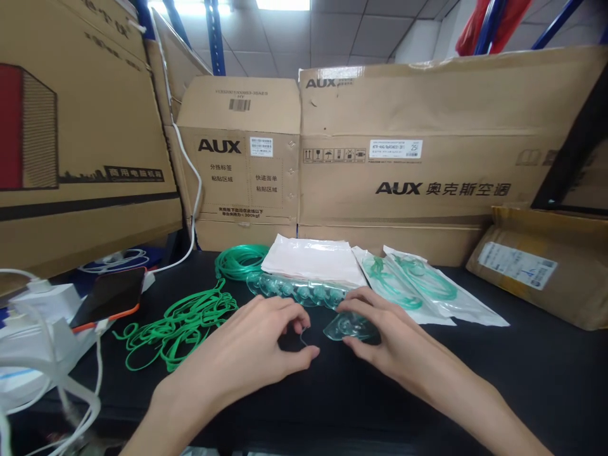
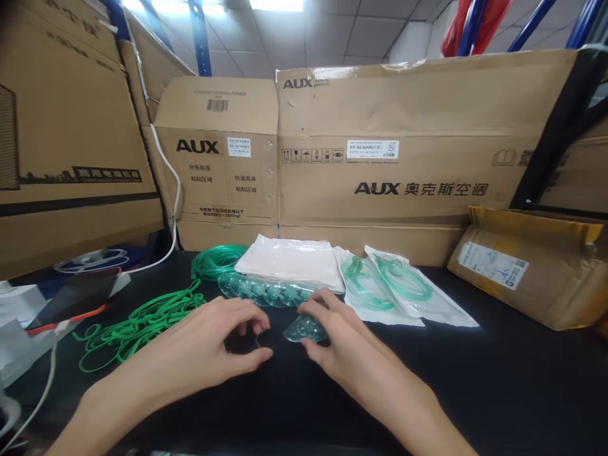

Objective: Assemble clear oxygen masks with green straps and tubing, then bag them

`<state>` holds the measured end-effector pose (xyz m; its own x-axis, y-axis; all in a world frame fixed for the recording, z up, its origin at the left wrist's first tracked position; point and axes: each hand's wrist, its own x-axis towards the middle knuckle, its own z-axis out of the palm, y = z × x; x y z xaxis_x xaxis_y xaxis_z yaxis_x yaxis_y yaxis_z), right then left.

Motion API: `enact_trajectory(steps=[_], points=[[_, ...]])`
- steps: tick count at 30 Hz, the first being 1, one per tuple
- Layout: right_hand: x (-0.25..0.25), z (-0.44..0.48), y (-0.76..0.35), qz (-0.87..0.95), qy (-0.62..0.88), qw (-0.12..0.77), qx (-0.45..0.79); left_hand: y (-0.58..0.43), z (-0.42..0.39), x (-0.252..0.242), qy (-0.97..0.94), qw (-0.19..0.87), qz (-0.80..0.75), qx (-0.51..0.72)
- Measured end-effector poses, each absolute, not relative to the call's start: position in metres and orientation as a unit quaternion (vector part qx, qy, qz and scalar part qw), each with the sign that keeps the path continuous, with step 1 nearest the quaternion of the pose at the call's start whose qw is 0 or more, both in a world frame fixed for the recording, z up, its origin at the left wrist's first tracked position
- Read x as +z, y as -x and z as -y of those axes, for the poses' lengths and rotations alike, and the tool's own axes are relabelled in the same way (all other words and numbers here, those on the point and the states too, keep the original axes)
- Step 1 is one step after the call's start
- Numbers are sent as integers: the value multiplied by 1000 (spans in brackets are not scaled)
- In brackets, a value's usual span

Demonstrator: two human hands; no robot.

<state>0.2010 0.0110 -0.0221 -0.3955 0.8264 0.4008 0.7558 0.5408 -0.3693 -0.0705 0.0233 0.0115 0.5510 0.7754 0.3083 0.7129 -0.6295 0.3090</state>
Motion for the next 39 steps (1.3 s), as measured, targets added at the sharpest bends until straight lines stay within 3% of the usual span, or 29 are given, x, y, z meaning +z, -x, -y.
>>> enact_trajectory(steps=[26, 33, 39], points=[[9, 3, -208, 766, 476, 355, 248, 36, -41, 21, -922, 90, -259, 272], [14, 9, -207, 772, 468, 371, 216, 37, -42, 22, -924, 109, -275, 240], [15, 8, -207, 785, 433, 423, 133, 35, -44, 22, -912, 131, -264, 285]])
